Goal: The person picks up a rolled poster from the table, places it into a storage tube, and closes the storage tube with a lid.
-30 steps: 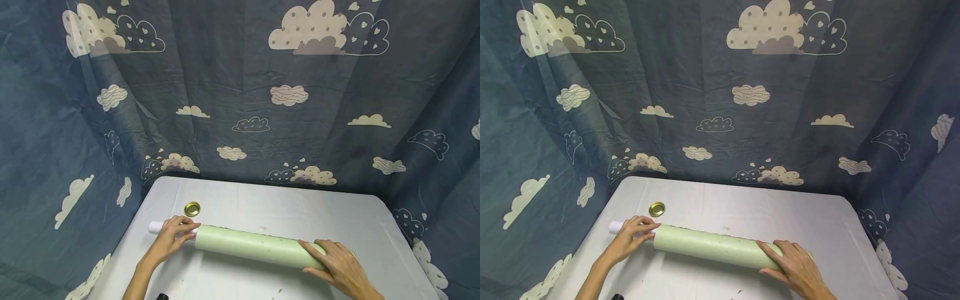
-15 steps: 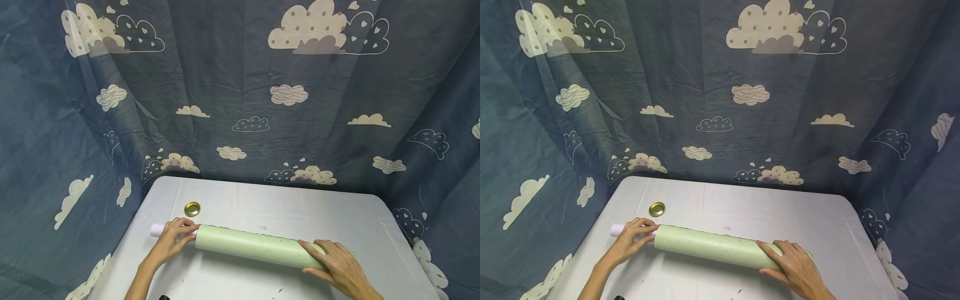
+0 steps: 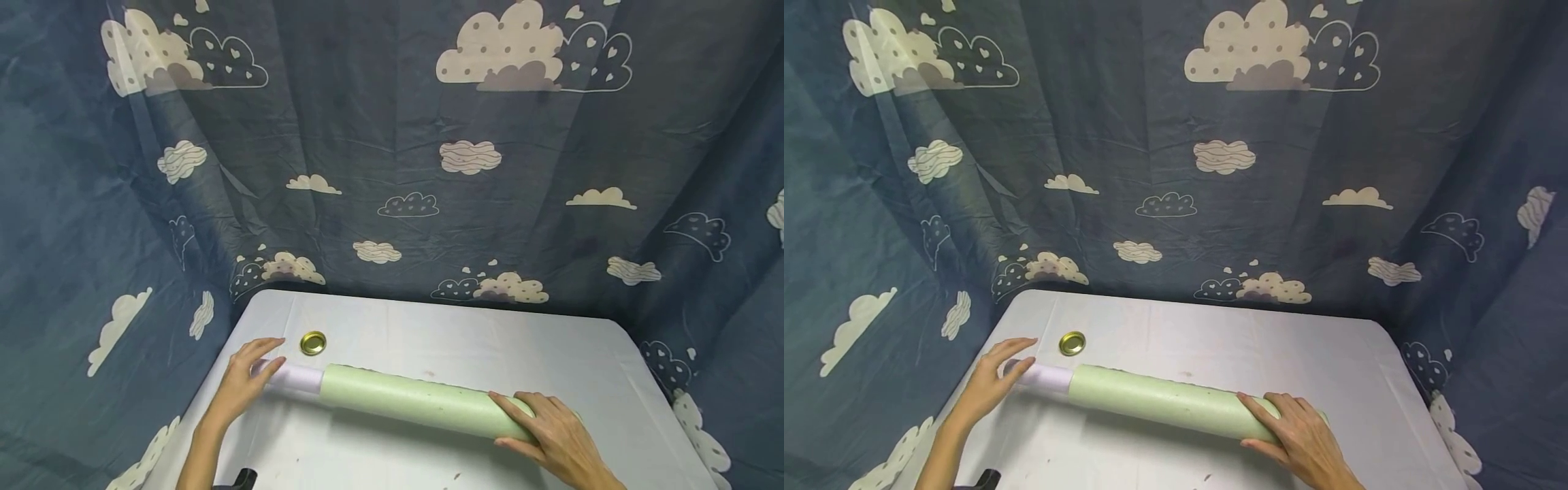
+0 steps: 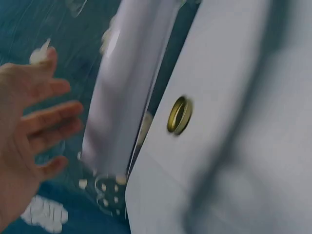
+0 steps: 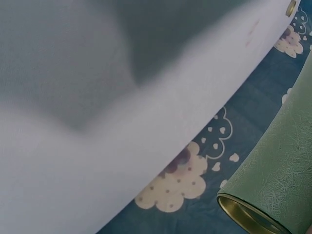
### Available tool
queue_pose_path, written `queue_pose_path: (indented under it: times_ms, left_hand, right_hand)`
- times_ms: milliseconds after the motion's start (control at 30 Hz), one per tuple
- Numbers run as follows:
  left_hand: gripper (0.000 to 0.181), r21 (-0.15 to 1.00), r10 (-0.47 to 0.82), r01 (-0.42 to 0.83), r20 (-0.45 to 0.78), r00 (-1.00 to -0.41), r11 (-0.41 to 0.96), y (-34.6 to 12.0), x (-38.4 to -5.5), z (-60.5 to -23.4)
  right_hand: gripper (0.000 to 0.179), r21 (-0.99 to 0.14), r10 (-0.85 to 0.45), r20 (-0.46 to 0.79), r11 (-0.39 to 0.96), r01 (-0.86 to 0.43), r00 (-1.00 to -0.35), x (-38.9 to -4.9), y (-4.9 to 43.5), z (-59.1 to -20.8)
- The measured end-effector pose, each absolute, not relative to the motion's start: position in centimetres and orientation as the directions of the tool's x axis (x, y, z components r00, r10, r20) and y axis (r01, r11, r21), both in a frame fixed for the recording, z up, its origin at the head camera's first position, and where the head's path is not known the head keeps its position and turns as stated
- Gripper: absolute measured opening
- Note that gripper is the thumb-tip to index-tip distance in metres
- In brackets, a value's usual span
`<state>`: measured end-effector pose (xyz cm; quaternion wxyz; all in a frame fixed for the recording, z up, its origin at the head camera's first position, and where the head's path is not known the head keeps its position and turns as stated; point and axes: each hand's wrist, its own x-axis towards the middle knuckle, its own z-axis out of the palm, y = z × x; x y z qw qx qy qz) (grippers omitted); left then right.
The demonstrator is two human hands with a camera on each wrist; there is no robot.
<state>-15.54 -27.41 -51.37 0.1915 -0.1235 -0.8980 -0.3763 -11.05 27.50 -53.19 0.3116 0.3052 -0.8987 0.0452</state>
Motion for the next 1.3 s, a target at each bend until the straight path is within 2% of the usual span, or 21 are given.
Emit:
queue_pose_path:
  times_ms: [100, 167, 300, 600, 967, 1300]
  left_hand:
    - [0.044, 0.673, 0.036, 0.278, 0.351, -0.936, 0.685, -29.2, -15.3, -51.6]
    - [0.048, 0.671, 0.062, 0.28, 0.329, -0.942, 0.687, -29.9, -15.1, -51.9]
    - [0.05, 0.648, 0.109, 0.321, 0.345, -0.932, 0.69, -30.3, -15.0, -52.9]
    - [0.043, 0.707, 0.019, 0.262, 0.332, -0.943, 0.657, -30.6, -14.8, -54.1]
    - [0.036, 0.738, 0.009, 0.327, 0.399, -0.917, 0.591, -30.3, -15.2, -54.1]
    - [0.037, 0.759, -0.029, 0.392, 0.474, -0.88, 0.52, -29.2, -15.4, -53.7]
  right_hand:
    - [0.076, 0.11, -0.52, 0.587, 0.81, -0.575, -0.62, -11.1, 27.6, -53.2]
    - [0.076, 0.111, -0.521, 0.589, 0.81, -0.576, -0.618, -11.2, 27.7, -53.3]
    - [0.074, 0.112, -0.517, 0.6, 0.81, -0.576, -0.61, -11.3, 27.8, -53.3]
    - [0.071, 0.115, -0.514, 0.618, 0.807, -0.579, -0.594, -11.4, 28.1, -53.3]
    - [0.068, 0.115, -0.51, 0.625, 0.809, -0.576, -0.591, -11.5, 28.2, -53.3]
    - [0.071, 0.106, -0.514, 0.604, 0.809, -0.578, -0.609, -11.7, 27.5, -53.2]
